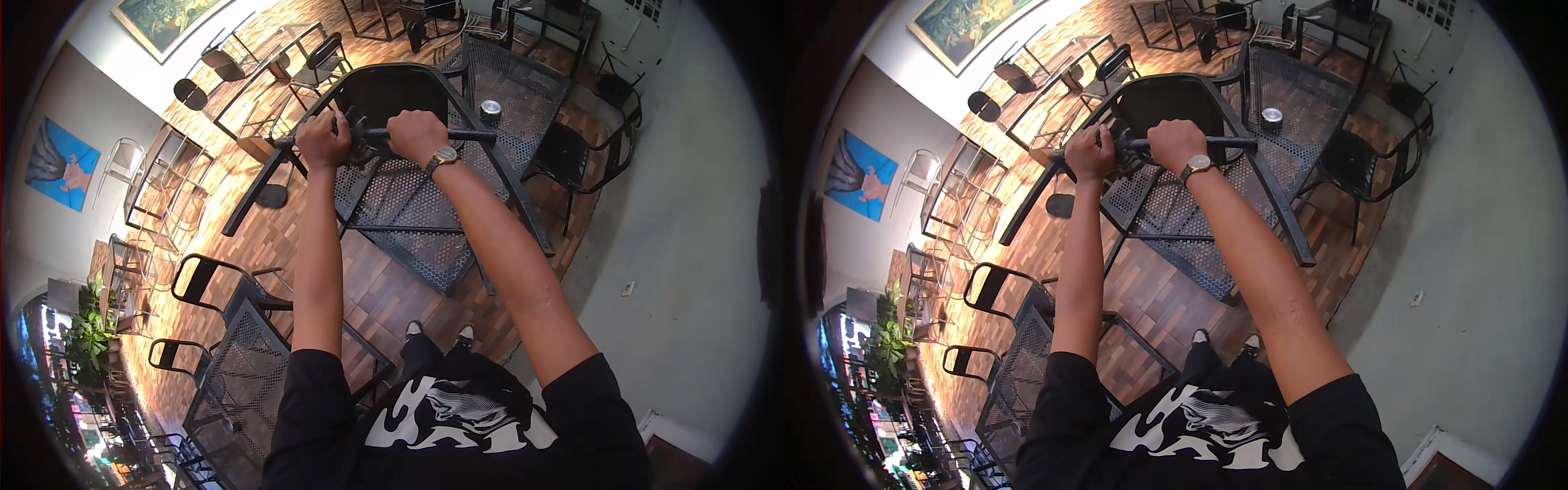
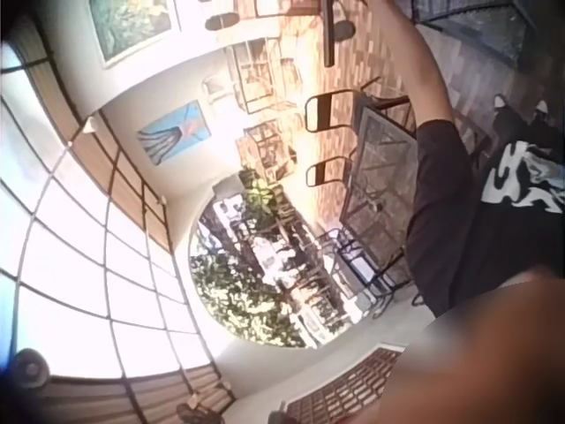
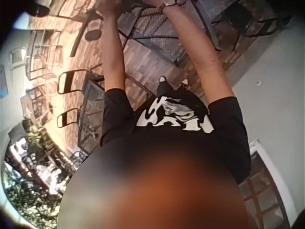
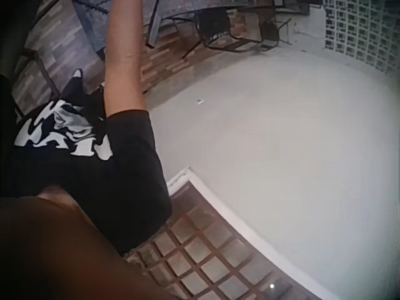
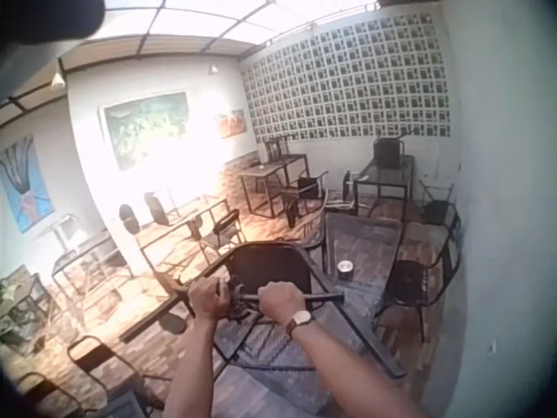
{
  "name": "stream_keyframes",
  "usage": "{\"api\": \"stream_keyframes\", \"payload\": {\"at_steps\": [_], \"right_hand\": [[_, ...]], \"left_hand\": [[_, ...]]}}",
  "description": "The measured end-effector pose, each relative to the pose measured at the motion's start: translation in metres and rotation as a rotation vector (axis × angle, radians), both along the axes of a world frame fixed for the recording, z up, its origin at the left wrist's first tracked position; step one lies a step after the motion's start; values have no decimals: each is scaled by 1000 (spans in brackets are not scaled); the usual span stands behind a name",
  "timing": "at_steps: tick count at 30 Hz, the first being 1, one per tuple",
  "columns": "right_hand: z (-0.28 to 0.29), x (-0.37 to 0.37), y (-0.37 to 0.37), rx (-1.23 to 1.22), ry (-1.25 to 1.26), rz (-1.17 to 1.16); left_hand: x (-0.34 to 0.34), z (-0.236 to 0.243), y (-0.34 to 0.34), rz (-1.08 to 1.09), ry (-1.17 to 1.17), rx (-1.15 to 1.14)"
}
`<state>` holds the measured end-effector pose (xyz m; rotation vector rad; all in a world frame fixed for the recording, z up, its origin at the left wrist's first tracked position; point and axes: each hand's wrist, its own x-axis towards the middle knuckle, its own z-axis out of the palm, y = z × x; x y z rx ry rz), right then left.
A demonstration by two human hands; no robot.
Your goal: Repairing a metal chair by manipulating and reattaching components of its leg.
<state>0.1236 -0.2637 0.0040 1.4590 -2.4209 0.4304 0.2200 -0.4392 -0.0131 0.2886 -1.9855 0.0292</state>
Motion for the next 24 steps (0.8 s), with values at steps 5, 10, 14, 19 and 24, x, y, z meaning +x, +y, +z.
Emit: {"api": "stream_keyframes", "payload": {"at_steps": [5,10,14,19,24], "right_hand": [[-4,2,-4,0,22,-21],[1,-1,3,-12,43,0],[-2,-2,1,-11,55,15],[-5,0,-3,-23,82,15],[-7,0,4,-50,94,-2]], "left_hand": [[-4,-3,9,67,23,15],[-6,3,16,89,-95,34],[7,19,-4,127,-365,199],[14,21,-17,208,-380,259],[8,17,12,167,-268,152]]}}
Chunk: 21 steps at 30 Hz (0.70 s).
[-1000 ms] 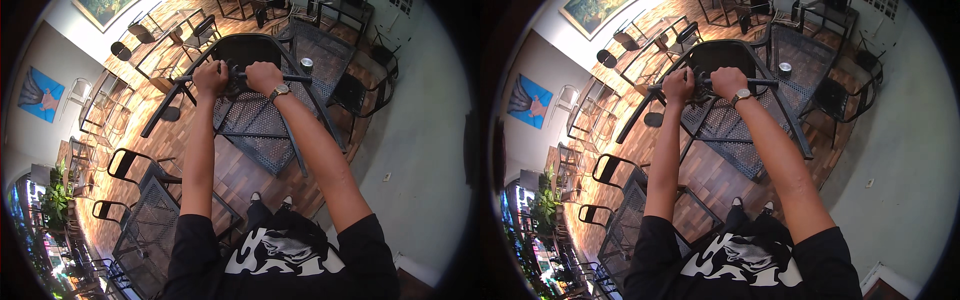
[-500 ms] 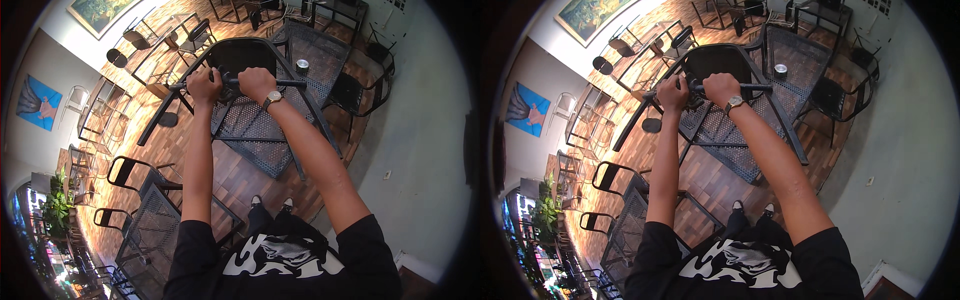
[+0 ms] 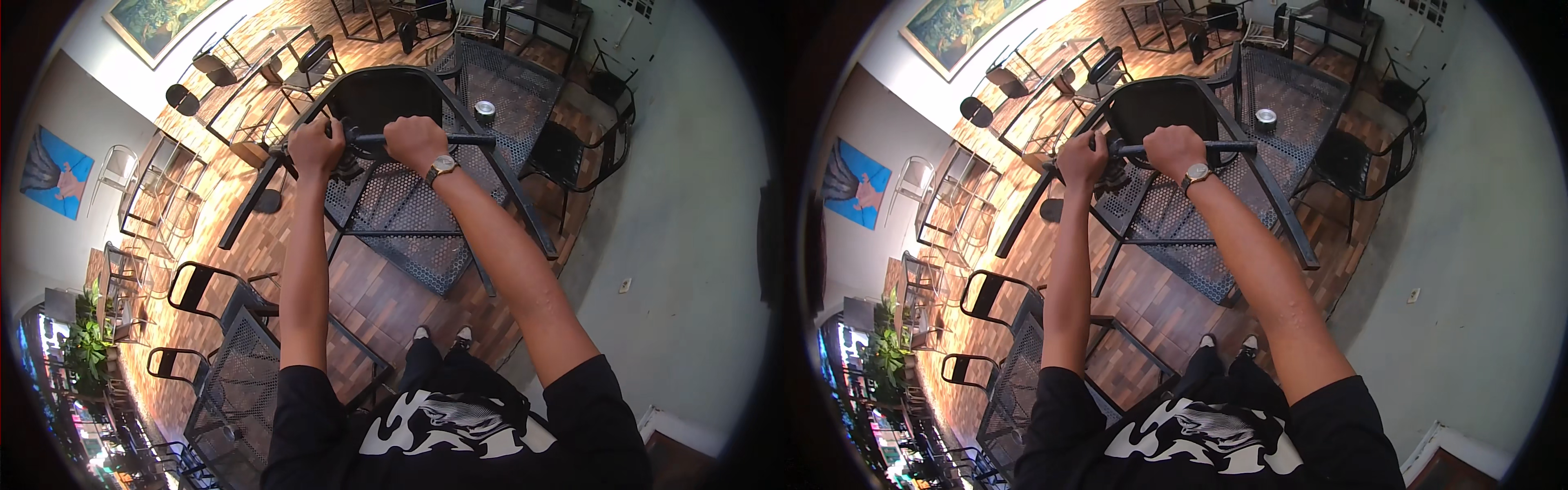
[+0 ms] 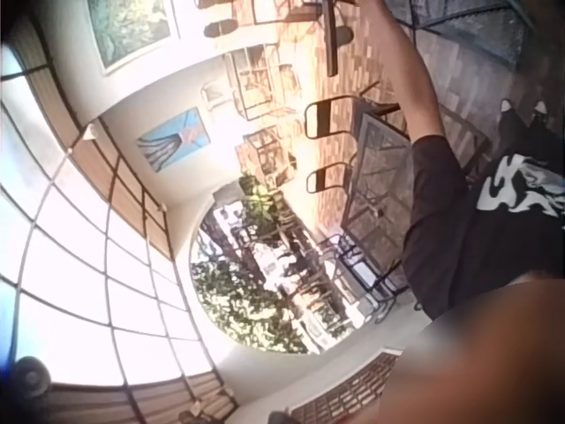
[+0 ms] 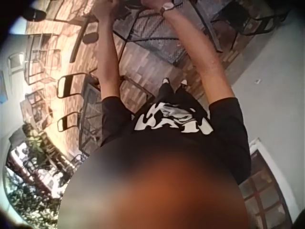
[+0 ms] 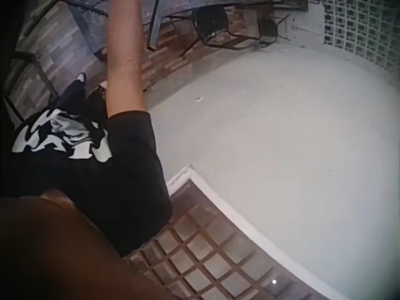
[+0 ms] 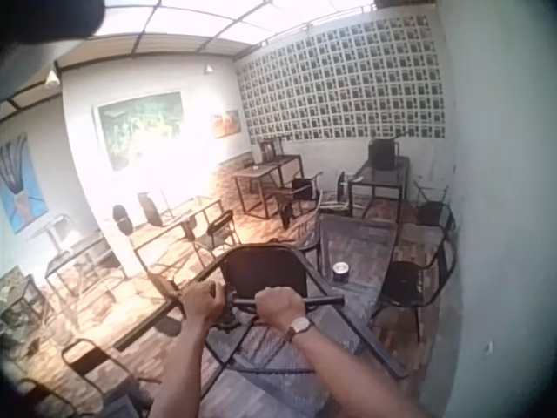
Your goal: Repairing a metal chair by manipulating and reattaching components of its leg.
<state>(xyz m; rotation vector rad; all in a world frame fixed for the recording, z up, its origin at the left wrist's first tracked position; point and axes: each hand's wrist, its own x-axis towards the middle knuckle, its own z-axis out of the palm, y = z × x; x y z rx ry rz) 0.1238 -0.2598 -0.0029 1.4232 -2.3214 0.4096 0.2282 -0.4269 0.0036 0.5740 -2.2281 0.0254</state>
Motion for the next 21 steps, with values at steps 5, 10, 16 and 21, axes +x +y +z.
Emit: {"api": "stream_keyframes", "payload": {"at_steps": [5,10,16,21], "right_hand": [[2,1,-1,7,11,-14],[-3,-3,-3,5,21,-16],[-6,-3,-5,-1,17,-76],[2,-3,0,69,16,-94]], "left_hand": [[2,4,-6,-42,-30,17],[18,6,-38,-23,-77,24],[9,5,-25,12,-66,7],[-5,5,1,-71,-100,-20]]}}
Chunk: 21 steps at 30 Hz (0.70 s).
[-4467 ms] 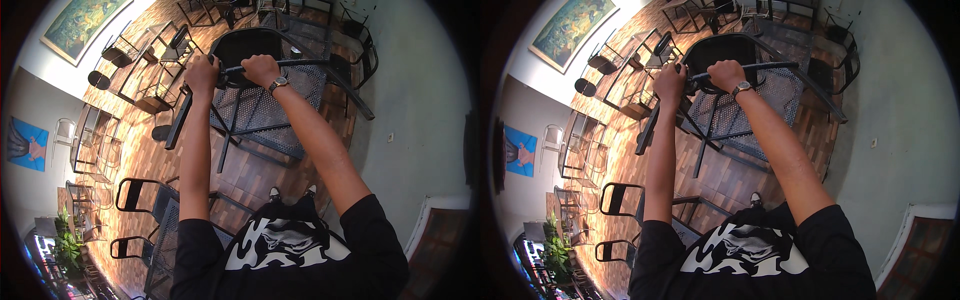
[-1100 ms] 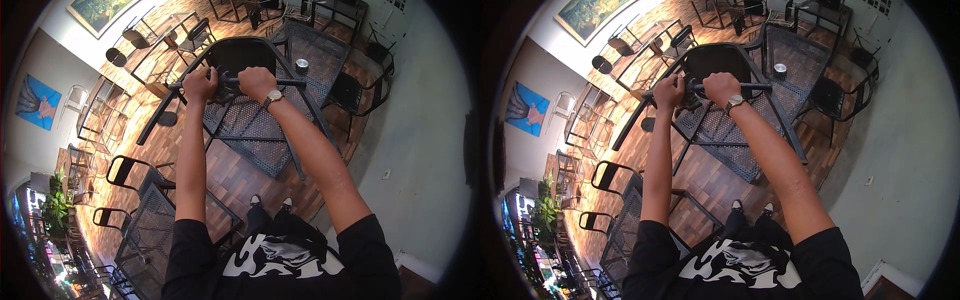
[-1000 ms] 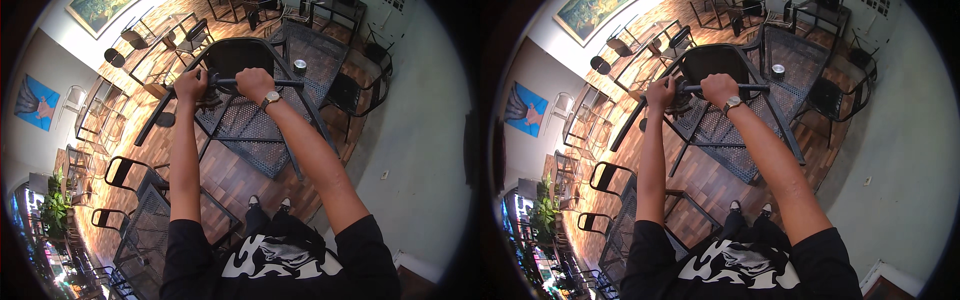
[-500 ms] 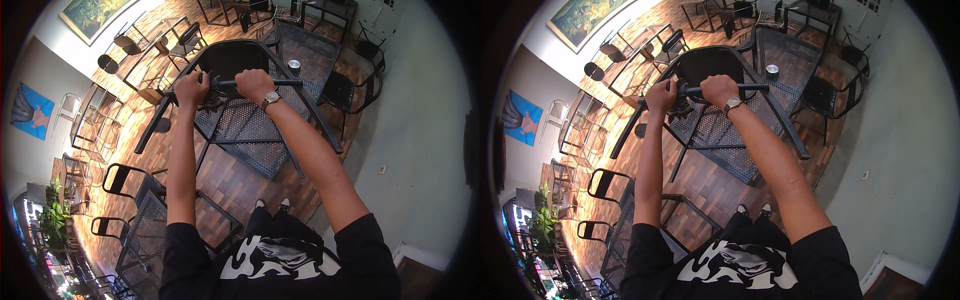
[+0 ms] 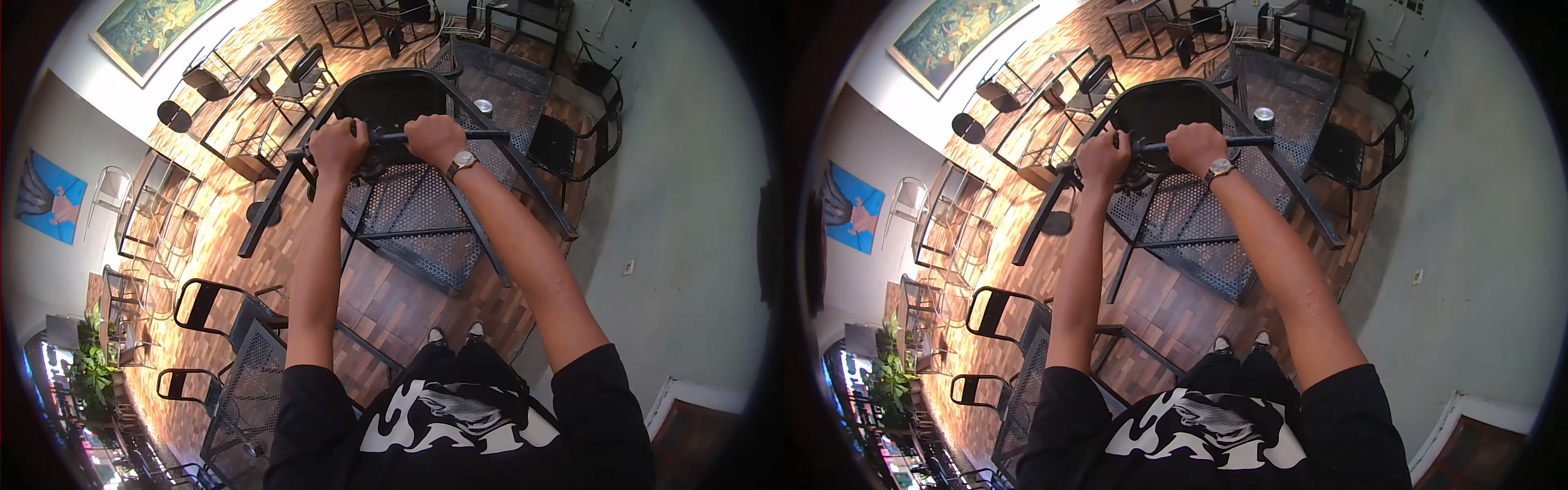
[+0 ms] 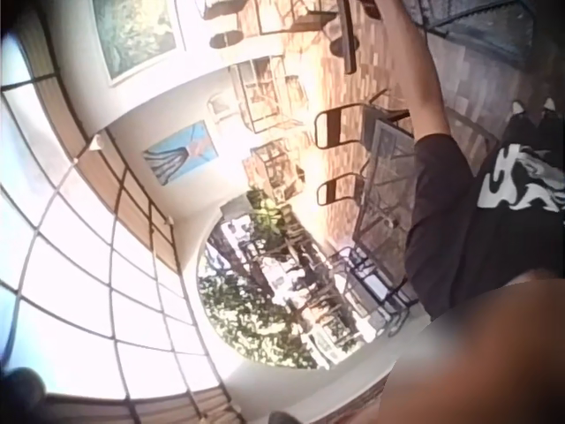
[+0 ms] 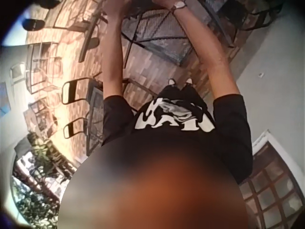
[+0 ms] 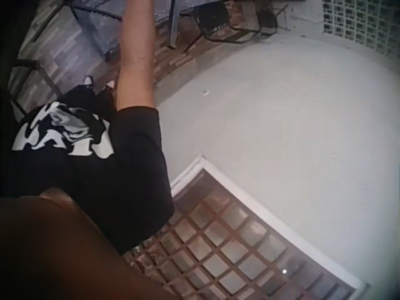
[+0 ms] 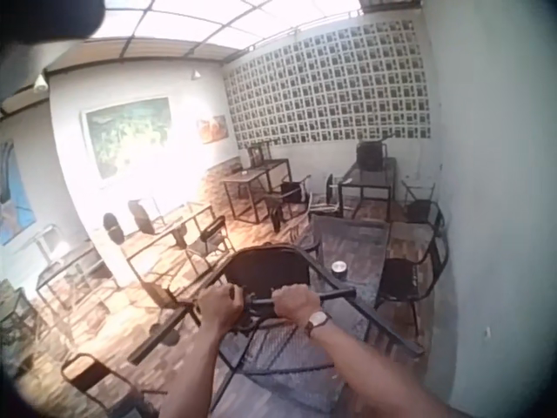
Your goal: Repairing a metal chair by manipulating and reattaching components of its leg.
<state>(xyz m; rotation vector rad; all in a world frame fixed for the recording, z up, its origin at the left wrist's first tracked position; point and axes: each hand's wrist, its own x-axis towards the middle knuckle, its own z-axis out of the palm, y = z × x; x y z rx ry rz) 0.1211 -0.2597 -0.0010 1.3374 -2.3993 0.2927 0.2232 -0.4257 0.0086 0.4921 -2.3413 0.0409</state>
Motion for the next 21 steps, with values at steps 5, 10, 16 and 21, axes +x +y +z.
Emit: {"api": "stream_keyframes", "payload": {"at_steps": [5,10,16,21], "right_hand": [[-4,-1,1,-21,25,16],[-3,2,1,-31,41,-15],[0,4,-2,8,45,-59],[0,1,1,20,38,-45]], "left_hand": [[11,8,-16,-47,-104,46],[22,7,-36,-23,-27,58],[4,-3,-11,-74,61,1],[-7,12,20,-65,-123,137]]}}
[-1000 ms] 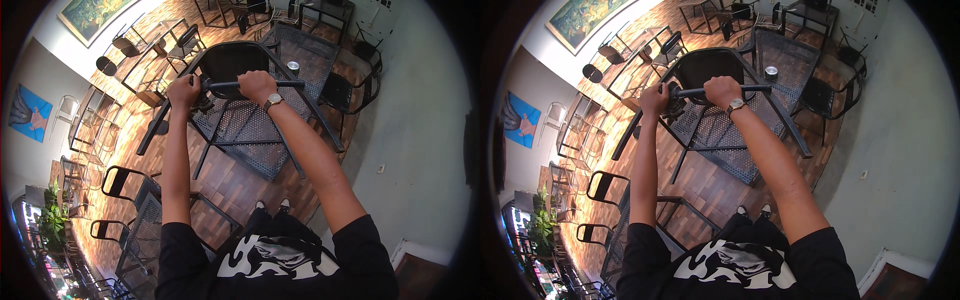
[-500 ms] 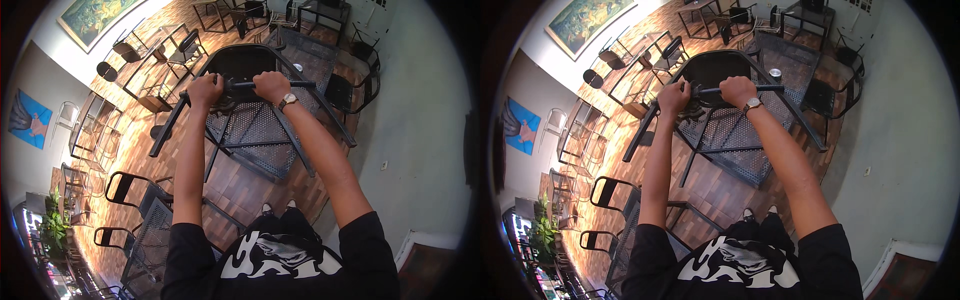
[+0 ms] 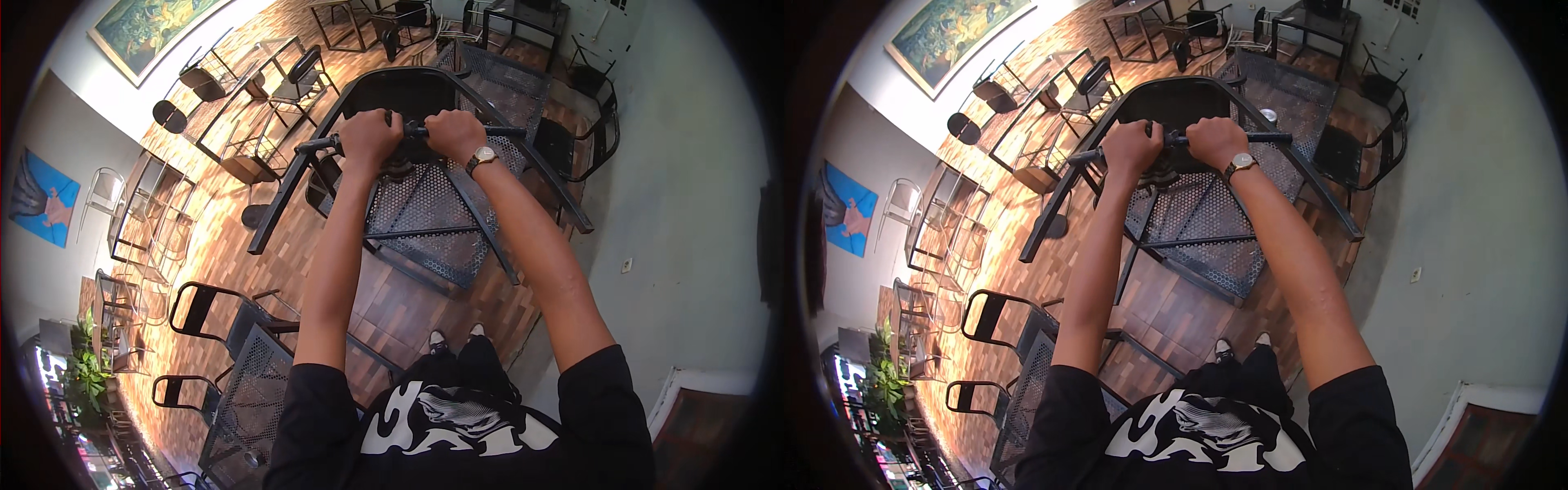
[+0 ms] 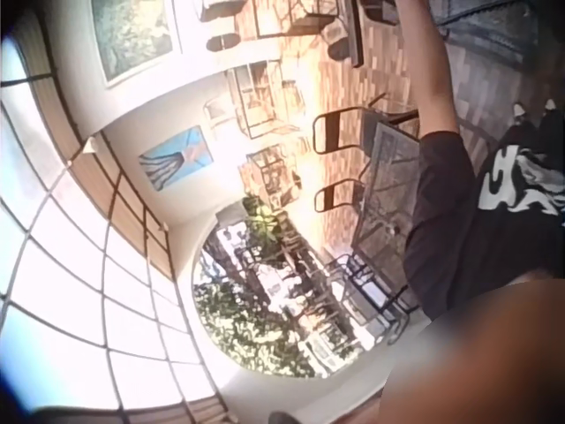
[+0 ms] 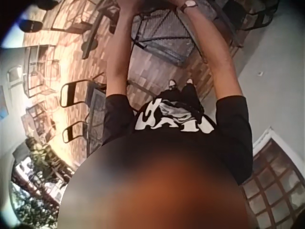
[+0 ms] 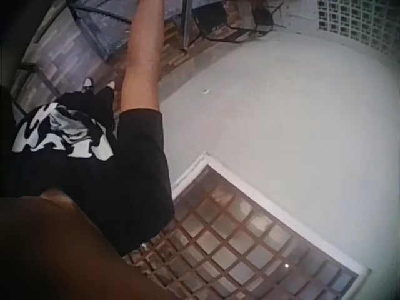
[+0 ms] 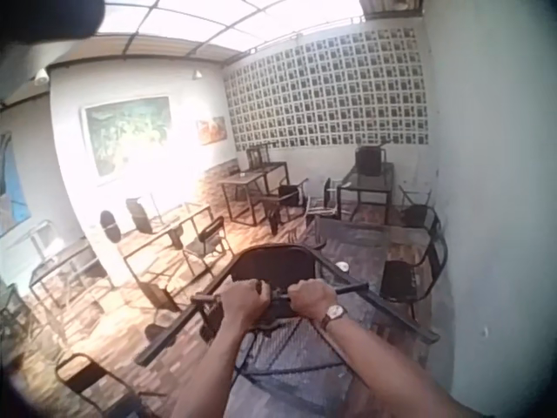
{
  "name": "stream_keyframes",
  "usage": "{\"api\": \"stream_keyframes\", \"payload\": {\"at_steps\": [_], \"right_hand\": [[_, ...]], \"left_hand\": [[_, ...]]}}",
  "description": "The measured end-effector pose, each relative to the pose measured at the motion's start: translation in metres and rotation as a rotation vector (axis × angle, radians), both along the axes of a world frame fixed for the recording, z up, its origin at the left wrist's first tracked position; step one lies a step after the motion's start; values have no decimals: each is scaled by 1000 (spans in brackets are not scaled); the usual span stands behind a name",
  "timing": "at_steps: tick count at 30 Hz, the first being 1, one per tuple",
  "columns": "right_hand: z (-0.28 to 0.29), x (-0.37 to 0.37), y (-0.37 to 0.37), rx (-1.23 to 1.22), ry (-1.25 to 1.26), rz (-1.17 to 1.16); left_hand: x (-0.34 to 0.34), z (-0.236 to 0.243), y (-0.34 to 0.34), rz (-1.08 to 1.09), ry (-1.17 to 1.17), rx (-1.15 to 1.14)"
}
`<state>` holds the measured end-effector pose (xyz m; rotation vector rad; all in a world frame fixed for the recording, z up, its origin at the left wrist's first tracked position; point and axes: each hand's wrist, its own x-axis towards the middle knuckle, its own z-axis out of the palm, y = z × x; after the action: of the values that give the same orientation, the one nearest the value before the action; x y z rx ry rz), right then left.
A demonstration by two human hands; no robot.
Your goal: Repairing a metal chair by manipulating and reattaching components of its leg.
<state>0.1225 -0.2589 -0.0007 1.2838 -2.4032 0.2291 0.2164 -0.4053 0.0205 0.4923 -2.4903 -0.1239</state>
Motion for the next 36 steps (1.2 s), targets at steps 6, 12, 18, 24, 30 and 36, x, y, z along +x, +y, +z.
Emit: {"api": "stream_keyframes", "payload": {"at_steps": [6,12,18,24,30,36], "right_hand": [[1,0,2,10,0,-12],[2,3,1,16,-9,1],[-2,3,0,-16,13,-8],[-3,3,-1,-14,-5,-31],[-1,2,1,-33,14,-22],[-1,3,0,-30,18,-9]], "left_hand": [[8,-4,-18,-37,30,-36],[30,-5,-53,44,83,-74],[26,-13,-57,68,170,-85],[9,-9,-18,-4,131,-139],[16,-3,-25,-43,76,-75],[30,-3,-58,49,48,-32]]}}
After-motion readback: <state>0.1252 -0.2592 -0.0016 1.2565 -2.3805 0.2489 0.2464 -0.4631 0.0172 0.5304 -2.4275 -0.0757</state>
